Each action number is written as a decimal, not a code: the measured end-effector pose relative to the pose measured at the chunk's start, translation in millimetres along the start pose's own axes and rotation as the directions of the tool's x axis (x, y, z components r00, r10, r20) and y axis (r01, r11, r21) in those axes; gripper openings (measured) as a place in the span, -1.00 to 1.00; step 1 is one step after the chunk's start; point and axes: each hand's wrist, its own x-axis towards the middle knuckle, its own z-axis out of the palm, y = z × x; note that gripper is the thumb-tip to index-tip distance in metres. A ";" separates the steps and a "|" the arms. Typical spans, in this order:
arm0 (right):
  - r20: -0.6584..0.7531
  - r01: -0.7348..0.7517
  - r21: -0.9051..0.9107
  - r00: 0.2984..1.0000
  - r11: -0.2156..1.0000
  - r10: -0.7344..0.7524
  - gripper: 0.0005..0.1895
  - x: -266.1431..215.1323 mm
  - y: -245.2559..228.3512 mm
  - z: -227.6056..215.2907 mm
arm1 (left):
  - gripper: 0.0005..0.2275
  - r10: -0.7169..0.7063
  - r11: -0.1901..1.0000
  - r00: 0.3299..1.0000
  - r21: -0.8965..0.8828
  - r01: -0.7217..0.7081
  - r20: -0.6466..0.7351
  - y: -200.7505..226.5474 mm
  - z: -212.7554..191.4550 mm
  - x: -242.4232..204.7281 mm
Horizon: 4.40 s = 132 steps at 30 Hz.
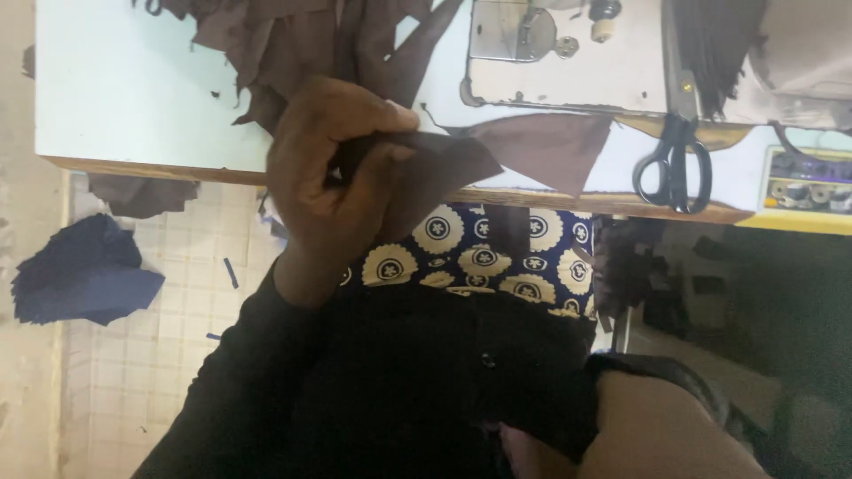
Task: Folding and trimming small brown fabric pieces at a sewing workstation
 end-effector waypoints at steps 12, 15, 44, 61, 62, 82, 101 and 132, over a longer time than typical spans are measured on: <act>-0.685 -0.542 -0.688 0.704 0.483 -0.187 -0.64 -10.0 96.2 3.6 | -0.80 -0.473 0.775 0.726 -0.156 0.612 0.499 18.9 43.2 -33.0; -0.785 -0.662 -0.514 0.620 0.545 0.013 -0.71 -39.8 135.2 -6.0 | -0.69 -0.476 0.704 0.653 -0.189 0.685 0.589 15.2 43.5 -37.3; -0.833 -0.856 -0.516 0.490 0.040 -0.259 -0.79 -118.7 136.2 -148.3 | -0.94 -0.538 0.826 0.749 0.421 0.375 0.386 -93.0 79.3 -47.5; -0.937 -0.849 -0.310 0.348 0.427 0.012 -0.93 -42.1 94.6 -29.9 | -0.69 -0.236 0.971 0.913 0.041 0.236 0.334 -28.5 98.3 -46.8; -0.938 -0.849 -0.309 0.347 0.428 0.011 -0.93 -44.5 100.2 -27.7 | -0.69 -0.235 0.971 0.912 0.041 0.235 0.336 -23.8 99.6 -47.3; -0.881 -0.805 -0.466 0.384 0.368 -0.275 -0.89 -62.8 125.1 -77.0 | -0.89 -0.596 0.784 0.647 0.171 0.597 0.476 -42.5 65.5 -34.7; -0.509 -0.640 -0.656 0.766 -0.399 -0.392 -0.82 -44.5 149.7 -98.8 | -0.87 -0.468 0.873 0.783 0.352 0.337 0.410 -96.8 77.9 -48.5; -0.522 -0.486 -0.851 0.821 0.199 -0.230 -0.68 -15.8 163.1 -46.3 | -0.65 -0.635 0.512 0.657 -0.414 0.752 0.406 -35.7 62.1 -25.5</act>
